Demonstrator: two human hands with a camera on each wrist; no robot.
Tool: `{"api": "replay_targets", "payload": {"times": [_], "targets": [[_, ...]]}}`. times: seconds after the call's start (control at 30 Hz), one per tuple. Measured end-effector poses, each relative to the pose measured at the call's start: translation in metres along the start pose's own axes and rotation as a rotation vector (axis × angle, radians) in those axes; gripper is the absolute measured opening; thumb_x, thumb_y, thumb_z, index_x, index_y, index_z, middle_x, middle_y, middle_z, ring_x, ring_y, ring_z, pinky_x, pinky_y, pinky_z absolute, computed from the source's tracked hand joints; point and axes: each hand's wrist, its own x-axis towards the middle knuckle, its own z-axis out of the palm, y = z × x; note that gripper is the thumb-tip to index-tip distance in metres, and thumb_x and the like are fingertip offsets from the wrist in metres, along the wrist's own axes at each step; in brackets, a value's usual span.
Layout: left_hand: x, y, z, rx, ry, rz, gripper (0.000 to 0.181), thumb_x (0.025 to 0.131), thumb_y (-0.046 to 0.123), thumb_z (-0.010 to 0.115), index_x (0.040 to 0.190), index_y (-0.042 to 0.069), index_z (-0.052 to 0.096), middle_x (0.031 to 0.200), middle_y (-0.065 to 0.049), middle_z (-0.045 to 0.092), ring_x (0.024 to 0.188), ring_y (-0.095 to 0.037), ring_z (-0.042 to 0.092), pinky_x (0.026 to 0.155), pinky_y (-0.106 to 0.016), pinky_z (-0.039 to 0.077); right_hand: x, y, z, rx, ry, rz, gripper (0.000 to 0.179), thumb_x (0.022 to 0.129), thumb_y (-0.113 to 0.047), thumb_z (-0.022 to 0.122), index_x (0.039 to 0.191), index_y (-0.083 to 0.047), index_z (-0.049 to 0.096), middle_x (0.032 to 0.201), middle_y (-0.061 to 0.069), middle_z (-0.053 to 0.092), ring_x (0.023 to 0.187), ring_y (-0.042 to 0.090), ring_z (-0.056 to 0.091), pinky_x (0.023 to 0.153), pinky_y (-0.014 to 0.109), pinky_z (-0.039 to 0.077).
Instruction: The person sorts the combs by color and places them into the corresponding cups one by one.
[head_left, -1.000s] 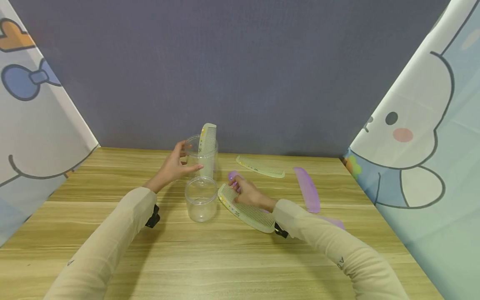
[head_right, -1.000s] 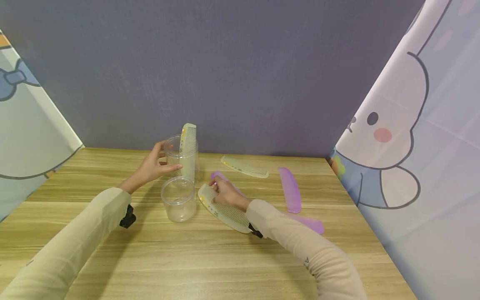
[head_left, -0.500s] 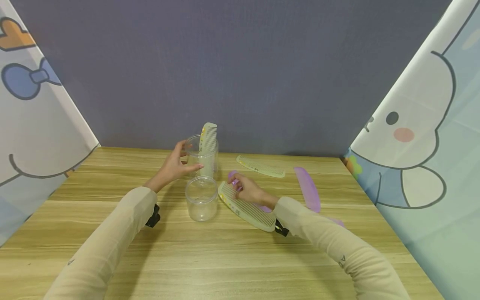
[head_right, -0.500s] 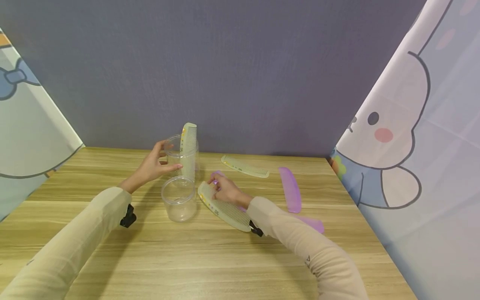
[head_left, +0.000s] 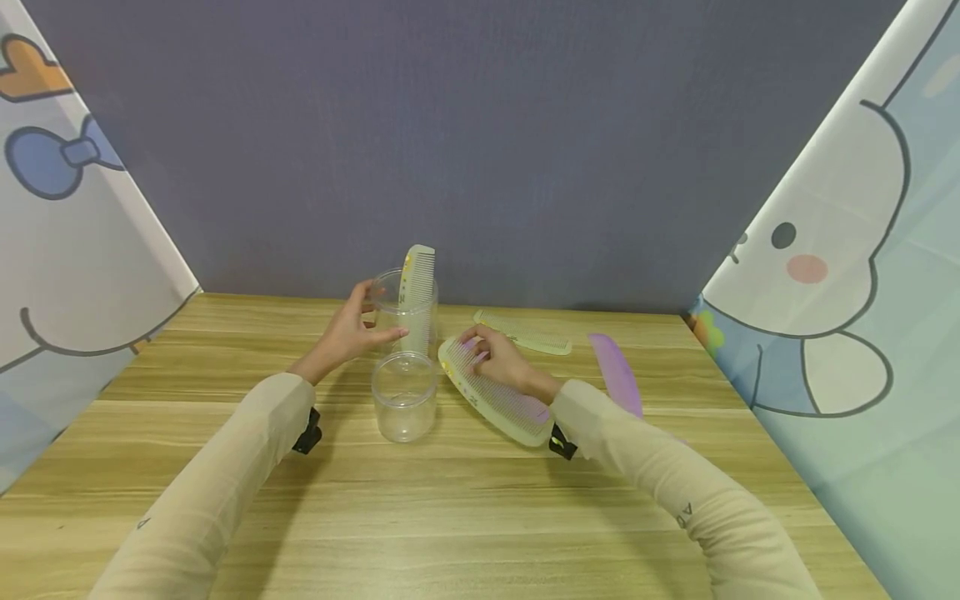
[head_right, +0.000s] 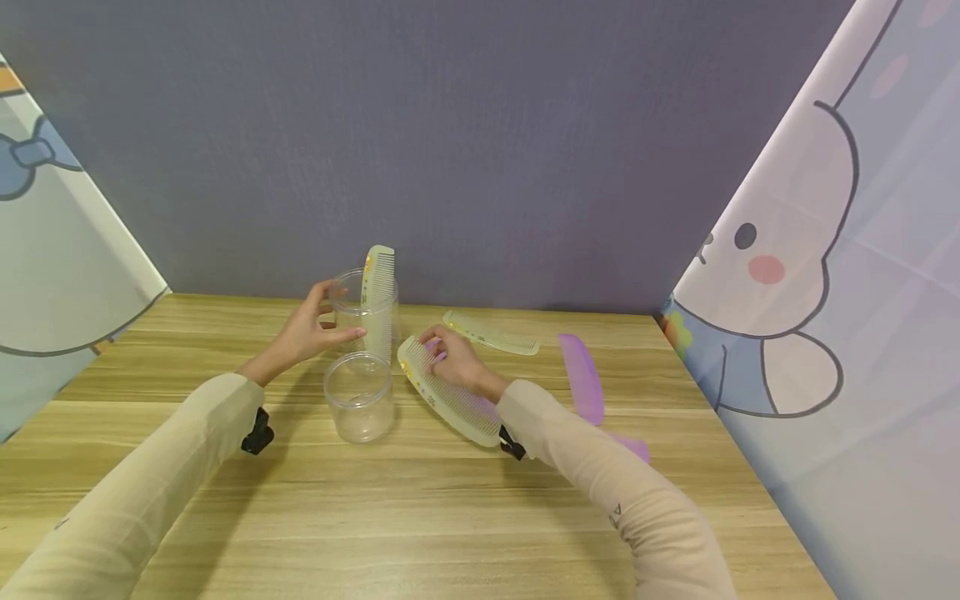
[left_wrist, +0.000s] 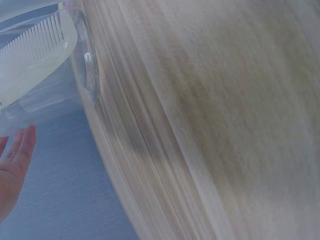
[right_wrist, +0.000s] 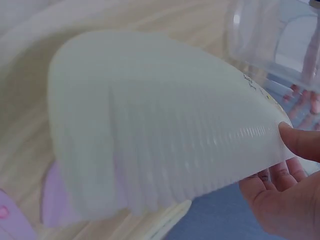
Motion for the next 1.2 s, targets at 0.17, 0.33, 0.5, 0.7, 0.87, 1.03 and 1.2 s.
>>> {"api": "replay_targets", "payload": {"times": [0.17, 0.33, 0.5, 0.7, 0.87, 1.03, 1.2], "targets": [[0.0, 0.0, 0.001, -0.006, -0.004, -0.006, 0.103, 0.071, 0.037, 0.077, 0.144, 0.006, 0.013, 0.143, -0.017, 0.033, 0.124, -0.043, 0.039, 0.095, -0.05, 0.046, 0.006, -0.007, -0.007, -0.002, 0.054, 0.038, 0.047, 0.079, 0.01, 0.062, 0.121, -0.004, 0.049, 0.103, 0.017, 0.056, 0.075, 0.016, 0.055, 0.066, 0.021, 0.049], [0.0, 0.0, 0.001, -0.002, -0.007, -0.007, 0.104, 0.07, 0.038, 0.077, 0.144, 0.006, 0.012, 0.144, -0.017, 0.033, 0.124, -0.042, 0.039, 0.095, -0.05, 0.046, 0.014, -0.012, -0.014, -0.006, 0.115, 0.047, 0.046, 0.081, 0.006, 0.062, 0.123, -0.005, 0.05, 0.107, 0.019, 0.056, 0.071, 0.015, 0.053, 0.061, 0.019, 0.046], [0.001, 0.0, 0.0, 0.005, -0.006, -0.003, 0.104, 0.071, 0.039, 0.077, 0.144, 0.006, 0.011, 0.144, -0.017, 0.033, 0.124, -0.043, 0.039, 0.094, -0.049, 0.046, 0.02, -0.017, -0.02, 0.018, 0.163, 0.024, 0.042, 0.081, 0.005, 0.062, 0.121, -0.002, 0.051, 0.111, 0.02, 0.058, 0.076, 0.019, 0.055, 0.063, 0.021, 0.049], [0.001, -0.001, 0.001, 0.017, -0.004, -0.004, 0.104, 0.071, 0.038, 0.077, 0.144, 0.006, 0.011, 0.144, -0.017, 0.032, 0.124, -0.042, 0.039, 0.094, -0.049, 0.047, 0.027, -0.023, -0.027, 0.05, 0.225, 0.023, 0.042, 0.081, 0.007, 0.061, 0.121, 0.0, 0.051, 0.111, 0.02, 0.058, 0.08, 0.019, 0.055, 0.065, 0.021, 0.05], [0.0, 0.0, 0.0, 0.019, -0.001, 0.0, 0.103, 0.071, 0.037, 0.077, 0.144, 0.006, 0.012, 0.144, -0.017, 0.032, 0.124, -0.043, 0.04, 0.093, -0.049, 0.047, 0.035, -0.029, -0.032, 0.088, 0.293, 0.006, 0.04, 0.08, 0.008, 0.06, 0.119, 0.003, 0.052, 0.105, 0.022, 0.06, 0.076, 0.015, 0.054, 0.06, 0.022, 0.051], [0.001, -0.001, 0.0, 0.016, -0.001, -0.004, 0.103, 0.071, 0.037, 0.077, 0.144, 0.006, 0.012, 0.144, -0.017, 0.033, 0.123, -0.042, 0.04, 0.093, -0.049, 0.047, 0.042, -0.033, -0.038, 0.139, 0.342, -0.015, 0.037, 0.081, 0.008, 0.059, 0.117, 0.004, 0.052, 0.106, 0.022, 0.059, 0.075, 0.015, 0.053, 0.061, 0.021, 0.048], [0.0, -0.001, 0.0, 0.016, -0.006, -0.002, 0.104, 0.071, 0.038, 0.077, 0.144, 0.005, 0.011, 0.144, -0.017, 0.033, 0.123, -0.042, 0.04, 0.093, -0.049, 0.047, 0.048, -0.037, -0.043, 0.192, 0.397, -0.035, 0.036, 0.081, 0.007, 0.059, 0.117, 0.003, 0.052, 0.107, 0.022, 0.059, 0.077, 0.016, 0.054, 0.066, 0.022, 0.048]]}}
